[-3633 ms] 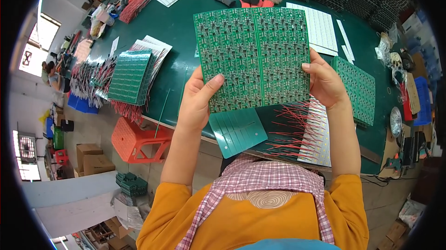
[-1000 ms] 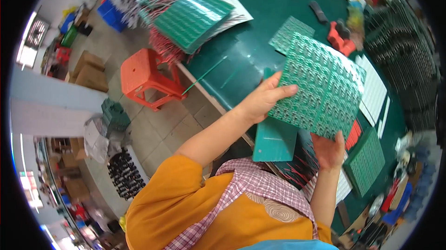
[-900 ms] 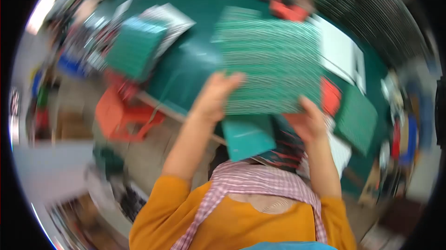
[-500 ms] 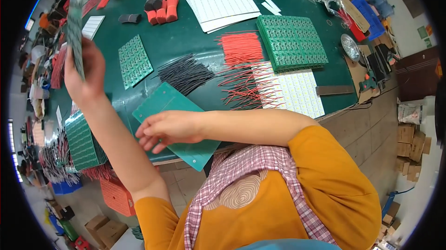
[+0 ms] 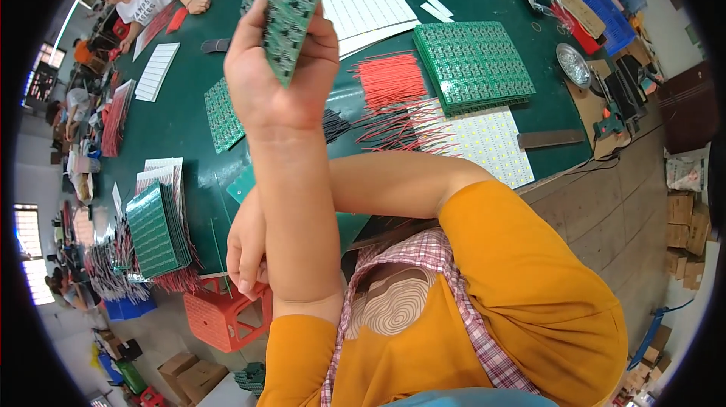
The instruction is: Inspecting and sorting stacks of printed circuit board panels on an assembly table.
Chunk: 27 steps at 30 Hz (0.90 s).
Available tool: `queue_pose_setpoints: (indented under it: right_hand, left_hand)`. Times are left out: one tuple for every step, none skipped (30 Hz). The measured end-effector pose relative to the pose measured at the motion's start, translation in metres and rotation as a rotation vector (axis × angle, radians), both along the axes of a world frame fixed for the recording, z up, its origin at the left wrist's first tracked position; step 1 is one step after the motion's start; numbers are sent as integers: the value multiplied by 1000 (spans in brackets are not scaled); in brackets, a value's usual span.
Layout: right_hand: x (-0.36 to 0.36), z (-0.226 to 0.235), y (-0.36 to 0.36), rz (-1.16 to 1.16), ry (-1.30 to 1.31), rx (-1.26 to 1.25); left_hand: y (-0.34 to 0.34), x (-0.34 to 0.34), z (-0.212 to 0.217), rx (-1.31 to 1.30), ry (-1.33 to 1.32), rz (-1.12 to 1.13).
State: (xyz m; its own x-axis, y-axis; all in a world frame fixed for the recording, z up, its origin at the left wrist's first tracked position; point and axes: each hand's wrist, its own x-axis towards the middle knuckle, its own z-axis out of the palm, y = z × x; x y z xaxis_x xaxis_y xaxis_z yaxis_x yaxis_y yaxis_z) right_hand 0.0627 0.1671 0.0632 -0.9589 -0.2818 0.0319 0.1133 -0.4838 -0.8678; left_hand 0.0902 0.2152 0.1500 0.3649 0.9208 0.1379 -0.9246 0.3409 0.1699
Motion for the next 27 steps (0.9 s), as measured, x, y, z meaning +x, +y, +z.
queue_pose_setpoints:
  right_hand:
    - [6, 7, 8, 29, 15, 84]
    - [12, 15, 16, 56, 28, 170]
    - [16, 23, 13, 110, 55, 253]
    - [1, 38, -5, 153, 79, 331]
    - [23, 36, 3, 195, 104, 412]
    - [22, 44, 3, 240, 130, 497]
    - [14, 45, -7, 288, 162, 502]
    - [13, 39, -13, 364, 129, 445]
    - [5, 35, -21, 477, 112, 393]
    - [16, 32, -16, 429, 156, 438]
    - [35, 50, -16, 467, 170, 459]
    - [58, 93, -22, 154, -113, -34]
    - [87, 136, -24, -194, -413, -514]
    - [101, 154, -23, -554, -718, -978]
    - [101, 153, -27, -525, -714, -939]
    - [90, 135, -26, -507, -700, -861]
    - [92, 120, -27, -561, -660, -796]
    - [92, 105, -28, -596, -625, -733]
    - [97, 95, -30, -638, -590, -675]
    - [104, 89, -34, -641, -587, -665]
    - [113, 83, -40, -474, -393, -143]
    - [114, 87, -42, -281, -186, 366]
    - [109, 91, -40, -280, -185, 371]
    - [100, 96, -36, -180, -143, 534]
    - [92, 102, -34, -78, -102, 695]
    - [89, 102, -35, -78, -102, 697]
    - [85, 103, -35, -68, -86, 704]
  left_hand:
    - [-1, 8, 0, -46, 23, 22]
    - [0, 16, -2, -91, 45, 41]
    - [-5, 16, -2, -75, 76, 35]
    - [-8, 20, -3, -64, 105, 20]
    - [-12, 24, -5, -71, 95, 8]
    - [-14, 29, -4, -84, 102, 12]
    - [-26, 27, 3, -115, 144, 87]
    - [-35, 36, 10, -138, 178, 137]
    - [-44, 38, 15, -172, 284, 218]
    - [-47, 53, 19, -201, 378, 259]
    - [-53, 63, 25, -241, 438, 206]
    - [-59, 63, 29, -291, 500, 188]
    - [-62, 67, 28, -280, 504, 241]
    - [-63, 67, 24, -270, 448, 238]
    - [-69, 69, 25, -244, 391, 219]
    - [-69, 60, 16, -237, 334, 218]
    - [-69, 67, 14, -204, 274, 148]
    - [-69, 68, 11, -181, 219, 92]
    - [-68, 71, 7, -159, 161, 26]
    - [-68, 72, 4, -141, 102, -39]
    - [-67, 73, 3, -125, 44, -106]
    - [-68, 73, 2, -118, 44, -103]
    - [-68, 73, 1, -91, 89, -70]
    - [-69, 73, 1, -66, 134, -38]
    - [-69, 72, 1, -48, 131, -26]
    - [-69, 71, 2, -46, 131, -25]
    - [-70, 70, 3, -43, 116, -41]
